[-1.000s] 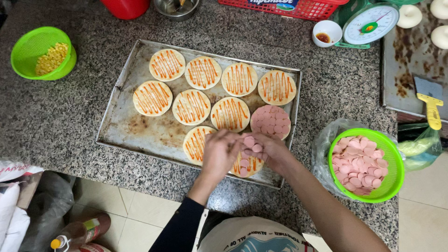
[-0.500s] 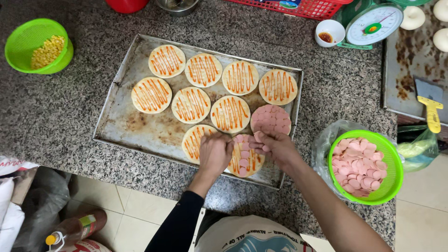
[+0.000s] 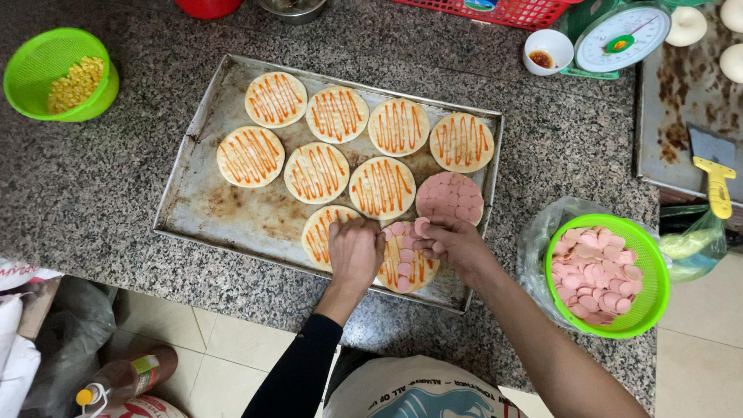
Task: The person takes sliced sausage pieces from a bowl by hand and places them onto pizza crusts on a baking tray.
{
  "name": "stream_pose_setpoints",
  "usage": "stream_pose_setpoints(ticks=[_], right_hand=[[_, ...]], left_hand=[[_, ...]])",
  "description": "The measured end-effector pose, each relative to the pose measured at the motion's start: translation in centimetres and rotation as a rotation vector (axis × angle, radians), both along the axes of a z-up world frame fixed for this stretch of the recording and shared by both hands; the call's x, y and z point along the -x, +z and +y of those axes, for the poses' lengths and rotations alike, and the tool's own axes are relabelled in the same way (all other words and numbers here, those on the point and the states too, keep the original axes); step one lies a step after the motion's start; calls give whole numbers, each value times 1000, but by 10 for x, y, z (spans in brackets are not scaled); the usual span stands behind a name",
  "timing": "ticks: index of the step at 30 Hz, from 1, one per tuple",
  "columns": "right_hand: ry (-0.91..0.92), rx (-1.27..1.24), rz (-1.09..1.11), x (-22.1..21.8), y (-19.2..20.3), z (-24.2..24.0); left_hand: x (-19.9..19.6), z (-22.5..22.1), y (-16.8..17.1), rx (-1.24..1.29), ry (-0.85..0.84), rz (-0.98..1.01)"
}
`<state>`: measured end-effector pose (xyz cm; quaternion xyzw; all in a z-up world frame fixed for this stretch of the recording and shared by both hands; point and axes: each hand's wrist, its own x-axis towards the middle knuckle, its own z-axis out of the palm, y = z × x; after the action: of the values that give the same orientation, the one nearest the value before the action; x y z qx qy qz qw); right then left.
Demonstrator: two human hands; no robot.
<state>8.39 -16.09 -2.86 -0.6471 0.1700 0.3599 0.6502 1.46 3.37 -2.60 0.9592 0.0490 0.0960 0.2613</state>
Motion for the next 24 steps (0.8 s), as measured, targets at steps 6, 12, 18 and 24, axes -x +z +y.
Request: stream_pose_setpoints(ticks=[6, 12, 18, 24], right_hand=[[8, -75, 47, 4, 13, 5], [-7, -171, 33, 3, -4, 9], [-11, -178, 25, 6, -2, 17], [-82, -145, 65, 5, 11, 19]], left_hand=[[2, -1, 1, 91, 4, -87], [0, -9, 11, 232, -148, -194], [6, -12, 31, 277, -85, -157], [10, 3, 18, 334, 49, -29]])
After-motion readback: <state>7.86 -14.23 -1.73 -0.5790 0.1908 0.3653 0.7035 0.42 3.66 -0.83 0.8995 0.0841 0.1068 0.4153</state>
